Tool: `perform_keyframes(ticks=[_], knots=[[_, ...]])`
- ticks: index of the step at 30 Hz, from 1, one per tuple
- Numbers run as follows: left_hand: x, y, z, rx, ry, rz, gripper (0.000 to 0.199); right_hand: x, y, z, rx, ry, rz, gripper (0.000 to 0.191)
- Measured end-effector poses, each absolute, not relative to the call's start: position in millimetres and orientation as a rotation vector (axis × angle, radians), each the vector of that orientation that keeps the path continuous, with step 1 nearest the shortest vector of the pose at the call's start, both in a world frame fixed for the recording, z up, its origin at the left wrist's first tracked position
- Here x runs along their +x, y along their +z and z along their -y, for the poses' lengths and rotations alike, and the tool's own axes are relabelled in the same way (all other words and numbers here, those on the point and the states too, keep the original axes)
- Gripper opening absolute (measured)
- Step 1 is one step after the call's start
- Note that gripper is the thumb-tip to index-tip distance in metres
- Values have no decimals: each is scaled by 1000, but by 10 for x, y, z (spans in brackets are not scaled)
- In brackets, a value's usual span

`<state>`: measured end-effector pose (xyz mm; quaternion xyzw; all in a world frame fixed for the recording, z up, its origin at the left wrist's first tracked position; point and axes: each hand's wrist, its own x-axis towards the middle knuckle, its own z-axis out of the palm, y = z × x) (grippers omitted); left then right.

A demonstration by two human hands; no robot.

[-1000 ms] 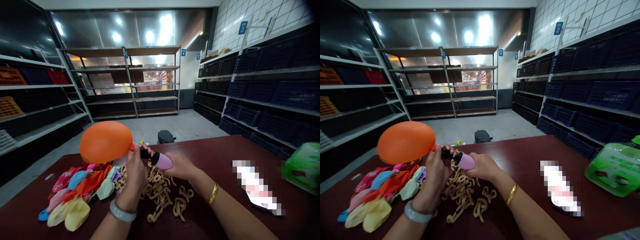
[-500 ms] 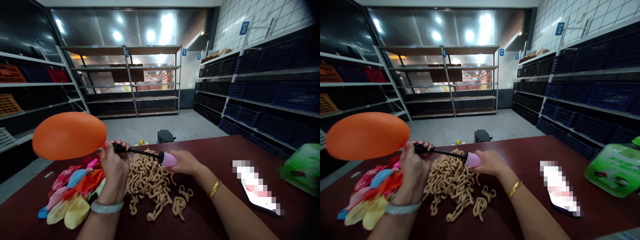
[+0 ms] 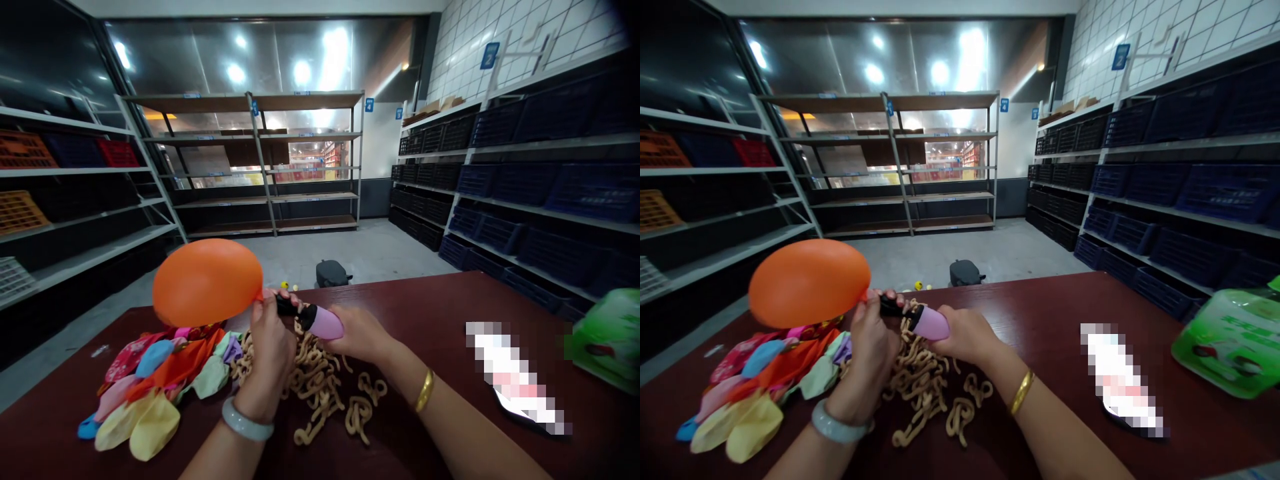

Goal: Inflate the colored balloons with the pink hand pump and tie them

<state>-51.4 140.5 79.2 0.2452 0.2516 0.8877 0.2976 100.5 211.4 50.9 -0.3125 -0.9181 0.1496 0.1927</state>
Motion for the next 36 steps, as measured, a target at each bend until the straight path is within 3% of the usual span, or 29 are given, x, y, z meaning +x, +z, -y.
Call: perform_keyframes(ticks=[9,25,36], knots=[[-1297,970,-1285,597,2590,-685,28,1150,477,-2373,-876,410,2654,47],[-357,665,-1446,574,2388,-632,25,963,464,-2054,-863,254,2530,38],[-1140,903,-1319,551,2548,-685,30,1014,393,-2254,-905,146,2563,42]])
